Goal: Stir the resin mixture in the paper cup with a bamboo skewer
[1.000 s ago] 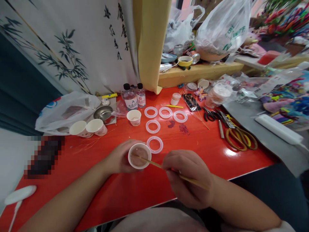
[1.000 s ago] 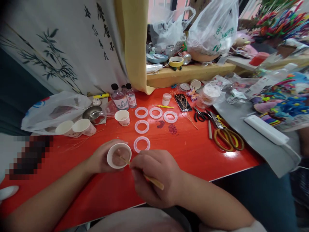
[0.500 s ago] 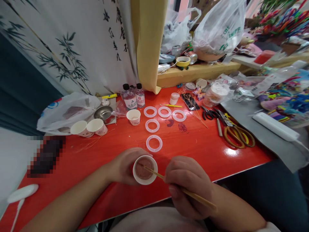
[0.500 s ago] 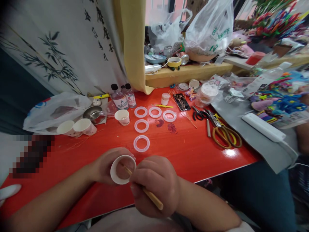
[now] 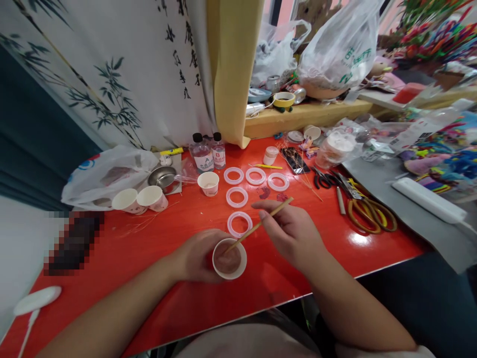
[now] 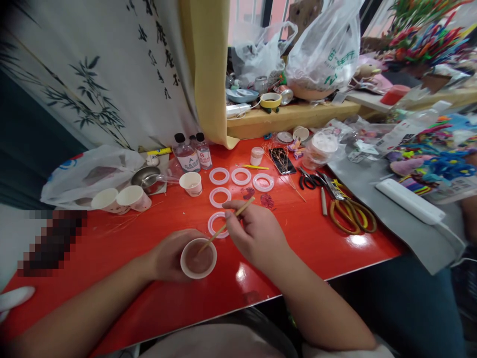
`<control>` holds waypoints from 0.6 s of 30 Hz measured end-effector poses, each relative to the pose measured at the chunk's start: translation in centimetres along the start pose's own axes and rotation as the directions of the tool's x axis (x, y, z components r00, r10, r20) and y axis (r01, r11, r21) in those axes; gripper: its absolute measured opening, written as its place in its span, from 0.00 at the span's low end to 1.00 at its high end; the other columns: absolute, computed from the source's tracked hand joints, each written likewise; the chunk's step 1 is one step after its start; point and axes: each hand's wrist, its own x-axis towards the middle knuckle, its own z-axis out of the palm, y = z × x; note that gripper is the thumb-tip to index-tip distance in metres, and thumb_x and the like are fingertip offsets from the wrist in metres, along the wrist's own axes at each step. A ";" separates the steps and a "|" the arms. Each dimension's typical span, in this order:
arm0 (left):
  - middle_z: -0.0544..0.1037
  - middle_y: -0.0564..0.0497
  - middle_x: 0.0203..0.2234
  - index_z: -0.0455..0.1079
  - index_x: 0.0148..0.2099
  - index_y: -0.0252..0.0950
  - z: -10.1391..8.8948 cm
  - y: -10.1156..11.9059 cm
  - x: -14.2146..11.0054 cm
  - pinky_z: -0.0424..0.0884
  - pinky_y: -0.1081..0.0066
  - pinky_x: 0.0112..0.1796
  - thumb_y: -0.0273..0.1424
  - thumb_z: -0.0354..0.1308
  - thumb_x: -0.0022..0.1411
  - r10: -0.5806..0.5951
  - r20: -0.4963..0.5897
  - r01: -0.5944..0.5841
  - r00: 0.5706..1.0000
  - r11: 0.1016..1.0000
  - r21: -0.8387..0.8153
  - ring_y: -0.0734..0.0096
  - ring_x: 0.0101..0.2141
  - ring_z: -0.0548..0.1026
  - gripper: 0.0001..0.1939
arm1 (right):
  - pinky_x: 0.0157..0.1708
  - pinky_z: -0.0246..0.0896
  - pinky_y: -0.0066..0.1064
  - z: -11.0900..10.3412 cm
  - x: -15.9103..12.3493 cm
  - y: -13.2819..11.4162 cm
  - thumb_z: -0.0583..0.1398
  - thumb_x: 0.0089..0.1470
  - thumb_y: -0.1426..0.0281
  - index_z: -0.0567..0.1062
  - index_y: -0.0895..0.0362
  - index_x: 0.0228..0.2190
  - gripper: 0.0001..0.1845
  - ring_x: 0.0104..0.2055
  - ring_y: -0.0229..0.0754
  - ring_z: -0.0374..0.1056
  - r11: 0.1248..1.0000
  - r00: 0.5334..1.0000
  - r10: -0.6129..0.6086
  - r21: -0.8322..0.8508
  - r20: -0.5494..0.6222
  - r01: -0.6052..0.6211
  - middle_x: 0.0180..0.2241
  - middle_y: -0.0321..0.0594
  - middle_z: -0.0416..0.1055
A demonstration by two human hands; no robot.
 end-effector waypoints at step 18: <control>0.82 0.45 0.51 0.72 0.59 0.44 -0.9 -1.5 0.2 0.78 0.56 0.50 0.44 0.77 0.52 -0.132 -0.168 0.138 0.977 0.990 0.023 0.54 0.48 0.82 0.34 | 0.26 0.55 0.28 0.0 3.9 -1.7 0.57 0.68 0.65 0.77 0.57 0.35 0.12 0.25 0.34 0.62 0.952 0.901 -0.299 0.160 0.314 0.260 0.25 0.33 0.70</control>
